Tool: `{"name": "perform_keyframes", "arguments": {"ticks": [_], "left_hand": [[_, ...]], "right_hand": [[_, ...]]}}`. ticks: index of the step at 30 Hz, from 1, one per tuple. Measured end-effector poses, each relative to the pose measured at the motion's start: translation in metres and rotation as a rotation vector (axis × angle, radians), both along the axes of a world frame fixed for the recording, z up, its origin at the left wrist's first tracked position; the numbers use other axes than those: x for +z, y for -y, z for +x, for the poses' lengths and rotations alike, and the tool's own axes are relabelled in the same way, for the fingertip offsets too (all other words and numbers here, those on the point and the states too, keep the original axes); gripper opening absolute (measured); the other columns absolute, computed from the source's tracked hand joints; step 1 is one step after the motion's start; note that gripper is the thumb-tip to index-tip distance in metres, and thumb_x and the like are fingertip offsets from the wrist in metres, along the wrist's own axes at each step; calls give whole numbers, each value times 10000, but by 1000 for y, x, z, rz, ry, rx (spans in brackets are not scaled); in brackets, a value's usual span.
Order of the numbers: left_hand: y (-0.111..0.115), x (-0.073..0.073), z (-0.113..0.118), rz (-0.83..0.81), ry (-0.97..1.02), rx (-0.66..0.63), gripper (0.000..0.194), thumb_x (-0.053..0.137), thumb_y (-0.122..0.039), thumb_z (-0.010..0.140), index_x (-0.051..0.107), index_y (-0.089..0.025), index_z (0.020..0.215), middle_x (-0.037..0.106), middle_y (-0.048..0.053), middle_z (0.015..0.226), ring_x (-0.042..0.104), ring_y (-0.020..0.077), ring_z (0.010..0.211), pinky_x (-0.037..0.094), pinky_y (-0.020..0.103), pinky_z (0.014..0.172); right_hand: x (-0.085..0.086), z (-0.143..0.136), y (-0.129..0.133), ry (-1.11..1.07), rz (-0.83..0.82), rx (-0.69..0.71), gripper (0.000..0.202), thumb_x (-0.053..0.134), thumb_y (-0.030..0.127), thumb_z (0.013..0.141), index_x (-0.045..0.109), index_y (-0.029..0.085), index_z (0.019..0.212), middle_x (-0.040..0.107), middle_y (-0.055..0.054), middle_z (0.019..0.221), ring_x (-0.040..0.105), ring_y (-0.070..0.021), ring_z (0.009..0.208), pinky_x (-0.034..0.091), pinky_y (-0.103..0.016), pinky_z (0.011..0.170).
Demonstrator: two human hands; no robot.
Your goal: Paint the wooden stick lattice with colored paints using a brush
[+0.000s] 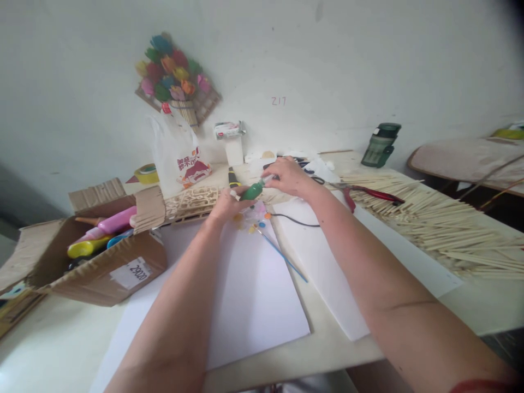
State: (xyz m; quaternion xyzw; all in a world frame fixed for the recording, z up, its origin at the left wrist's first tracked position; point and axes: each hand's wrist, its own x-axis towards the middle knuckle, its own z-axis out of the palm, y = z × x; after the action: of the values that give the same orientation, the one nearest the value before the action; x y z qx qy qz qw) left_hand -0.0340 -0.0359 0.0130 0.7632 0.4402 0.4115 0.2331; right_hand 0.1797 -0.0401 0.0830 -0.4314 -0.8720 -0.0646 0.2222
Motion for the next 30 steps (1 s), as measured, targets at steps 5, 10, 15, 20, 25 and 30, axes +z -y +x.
{"name": "perform_keyframes", "arguments": {"ticks": [5, 10, 15, 20, 25, 30], "left_hand": [[2, 2, 1, -5, 7, -16, 409, 741, -395, 613, 749, -200, 973, 716, 12, 814, 641, 224, 809, 484, 306, 777], [5, 5, 2, -20, -48, -12, 467, 720, -406, 641, 736, -179, 1049, 716, 13, 862, 638, 226, 868, 468, 299, 825], [6, 6, 2, -50, -44, -4, 533, 732, -422, 635, 717, -165, 1101, 724, 21, 919, 636, 230, 912, 457, 302, 861], [9, 9, 2, -56, -39, -13, 506, 725, -447, 645, 724, -163, 1063, 724, 17, 891, 629, 222, 874, 465, 295, 815], [11, 12, 3, -114, 20, -71, 467, 745, -445, 635, 727, -156, 1001, 711, 24, 878, 616, 212, 842, 461, 294, 788], [15, 15, 2, -218, 143, -221, 403, 739, -440, 669, 722, -155, 954, 695, 30, 878, 609, 189, 809, 463, 292, 765]], "right_hand": [[1, -1, 2, -27, -20, -1, 219, 649, 265, 815, 747, 197, 999, 728, -77, 940, 564, -233, 1005, 313, -382, 936], [0, -1, 3, -190, -81, -45, 206, 711, 326, 744, 779, 175, 867, 707, -42, 741, 596, -182, 766, 382, -323, 819], [-1, -4, 7, -363, -151, -85, 201, 738, 347, 693, 770, 157, 749, 663, -14, 634, 559, -148, 648, 379, -274, 664], [-4, -7, 6, -463, -196, -82, 202, 726, 338, 684, 753, 144, 731, 658, -17, 645, 559, -150, 656, 373, -276, 641], [-5, -6, 5, -572, -267, -39, 224, 700, 368, 701, 712, 146, 678, 634, -13, 630, 537, -139, 643, 371, -274, 628], [0, -3, 11, -676, -351, 105, 316, 637, 448, 746, 699, 141, 706, 618, -14, 642, 533, -141, 665, 379, -277, 629]]}}
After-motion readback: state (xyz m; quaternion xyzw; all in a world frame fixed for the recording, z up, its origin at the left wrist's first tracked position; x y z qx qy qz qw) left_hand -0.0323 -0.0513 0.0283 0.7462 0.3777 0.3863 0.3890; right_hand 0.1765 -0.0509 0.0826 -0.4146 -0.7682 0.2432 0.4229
